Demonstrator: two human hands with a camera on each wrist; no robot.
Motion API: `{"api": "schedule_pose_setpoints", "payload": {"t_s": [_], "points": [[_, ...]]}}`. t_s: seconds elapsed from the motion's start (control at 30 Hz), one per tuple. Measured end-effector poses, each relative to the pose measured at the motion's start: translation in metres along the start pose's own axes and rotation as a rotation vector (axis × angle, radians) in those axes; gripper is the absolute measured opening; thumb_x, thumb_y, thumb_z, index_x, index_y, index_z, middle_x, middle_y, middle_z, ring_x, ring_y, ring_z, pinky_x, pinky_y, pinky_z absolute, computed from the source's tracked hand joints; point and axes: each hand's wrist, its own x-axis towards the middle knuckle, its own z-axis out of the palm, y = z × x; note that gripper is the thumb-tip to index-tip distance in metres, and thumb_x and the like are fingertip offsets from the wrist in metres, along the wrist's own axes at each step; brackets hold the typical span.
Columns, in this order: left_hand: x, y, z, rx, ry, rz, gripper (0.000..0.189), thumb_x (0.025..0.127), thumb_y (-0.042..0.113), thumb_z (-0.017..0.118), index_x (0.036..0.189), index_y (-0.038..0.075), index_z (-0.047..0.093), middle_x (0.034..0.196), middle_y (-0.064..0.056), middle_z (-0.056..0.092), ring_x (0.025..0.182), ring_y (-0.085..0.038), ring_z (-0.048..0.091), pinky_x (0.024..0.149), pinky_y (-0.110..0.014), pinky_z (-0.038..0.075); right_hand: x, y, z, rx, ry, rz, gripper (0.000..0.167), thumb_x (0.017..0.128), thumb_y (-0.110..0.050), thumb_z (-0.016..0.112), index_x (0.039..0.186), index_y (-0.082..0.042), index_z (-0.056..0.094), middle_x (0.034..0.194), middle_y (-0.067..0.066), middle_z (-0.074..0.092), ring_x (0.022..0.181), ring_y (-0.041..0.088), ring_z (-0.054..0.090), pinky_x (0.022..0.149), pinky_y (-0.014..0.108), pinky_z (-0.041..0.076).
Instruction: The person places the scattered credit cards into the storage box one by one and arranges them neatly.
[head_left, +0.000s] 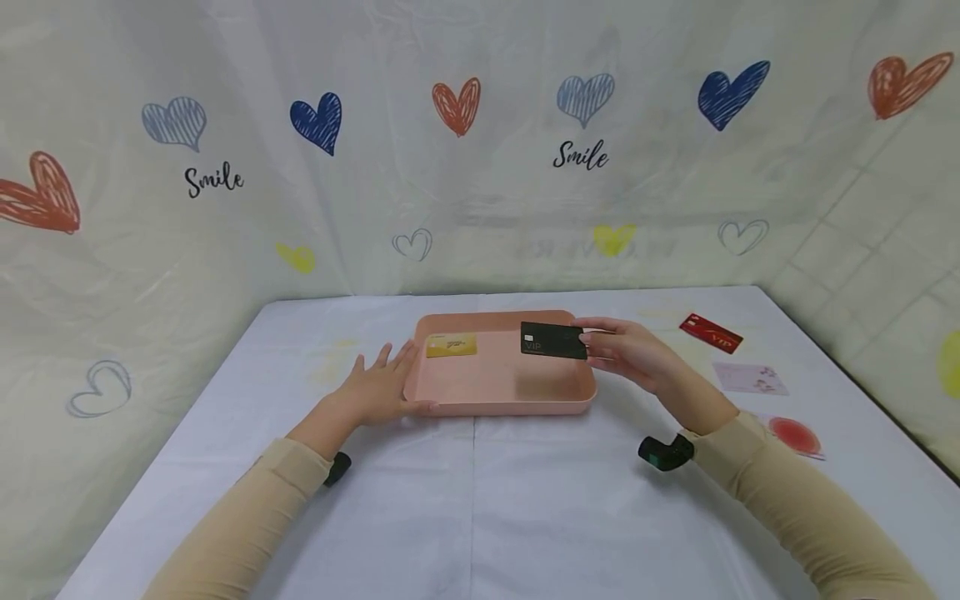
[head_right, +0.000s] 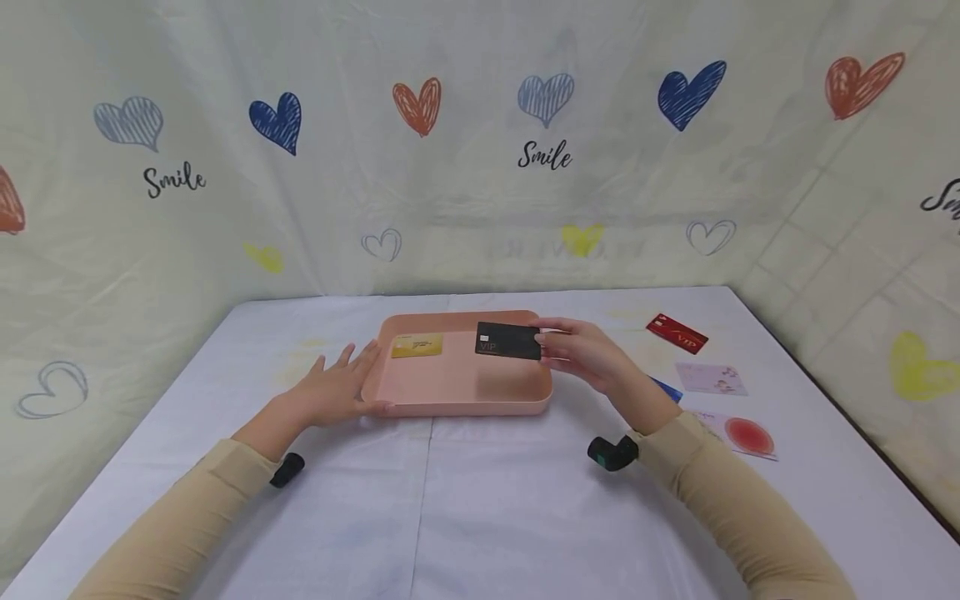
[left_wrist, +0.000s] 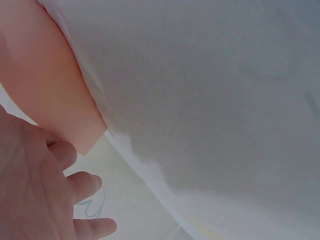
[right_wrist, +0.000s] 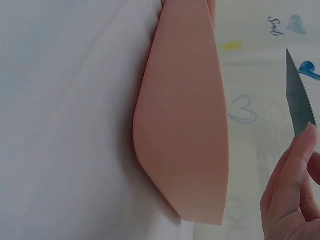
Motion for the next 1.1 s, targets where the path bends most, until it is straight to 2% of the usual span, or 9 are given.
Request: {"api": "schedule_pose_setpoints", "payload": {"t_s": [0.1,0.33,0.57,0.7,0.93,1.1], "points": [[0.001,0.0,0.001,0.009,0.001,0.0,0.113,0.091,0.077,0.053,0.165,0.005,0.007,0.172,-0.01,0.009,0.155,-0.043,0.008,0.116,-0.072,0.005,0.003,-0.003,0.006,0.018,0.003,0.002,0.053,0.106,-0.015,0.059,0.152,0.005,0.04,0.119,0.001,0.06,0.092,0.009,0.066,0.084,0.023,0.057],[0.001,0.0,0.003,0.018,0.001,-0.008,0.118,0.088,0.079,0.056,0.165,0.007,0.004,0.172,-0.01,0.007,0.155,-0.042,0.006,0.116,-0.072,0.004,0.013,0.0,0.022,0.039,-0.008,-0.005,0.045,0.105,-0.013,0.059,0.146,0.001,0.048,0.106,0.003,0.059,0.08,0.009,0.063,0.078,0.021,0.058],[0.004,0.001,0.007,0.021,0.008,-0.013,0.118,0.088,0.08,0.054,0.165,0.007,0.003,0.172,-0.01,0.007,0.155,-0.043,0.007,0.117,-0.071,0.005,0.021,0.006,0.042,0.091,-0.037,-0.019,0.034,0.104,-0.008,0.06,0.137,-0.003,0.06,0.104,0.002,0.061,0.078,0.01,0.064,0.078,0.023,0.059],[0.004,0.002,0.007,0.024,0.008,-0.016,0.118,0.088,0.08,0.055,0.165,0.007,0.003,0.172,-0.011,0.007,0.155,-0.043,0.007,0.117,-0.071,0.005,0.026,0.012,0.052,0.083,-0.04,-0.009,0.035,0.103,-0.007,0.061,0.137,-0.001,0.061,0.098,0.001,0.063,0.078,0.011,0.063,0.076,0.023,0.059],[0.004,0.003,0.007,0.022,0.003,-0.02,0.118,0.088,0.08,0.054,0.165,0.006,0.004,0.171,-0.012,0.008,0.155,-0.043,0.008,0.117,-0.071,0.006,0.034,0.013,0.061,0.063,-0.046,-0.015,0.044,0.103,-0.006,0.061,0.144,0.005,0.052,0.095,0.002,0.061,0.077,0.009,0.062,0.072,0.022,0.058],[0.002,0.004,0.004,0.022,0.006,-0.02,0.119,0.088,0.079,0.056,0.165,0.005,0.003,0.171,-0.013,0.009,0.154,-0.044,0.008,0.116,-0.072,0.006,0.043,0.013,0.069,0.051,-0.009,0.001,0.045,0.101,-0.006,0.064,0.144,0.003,0.054,0.097,0.003,0.063,0.077,0.01,0.063,0.073,0.024,0.059]]}}
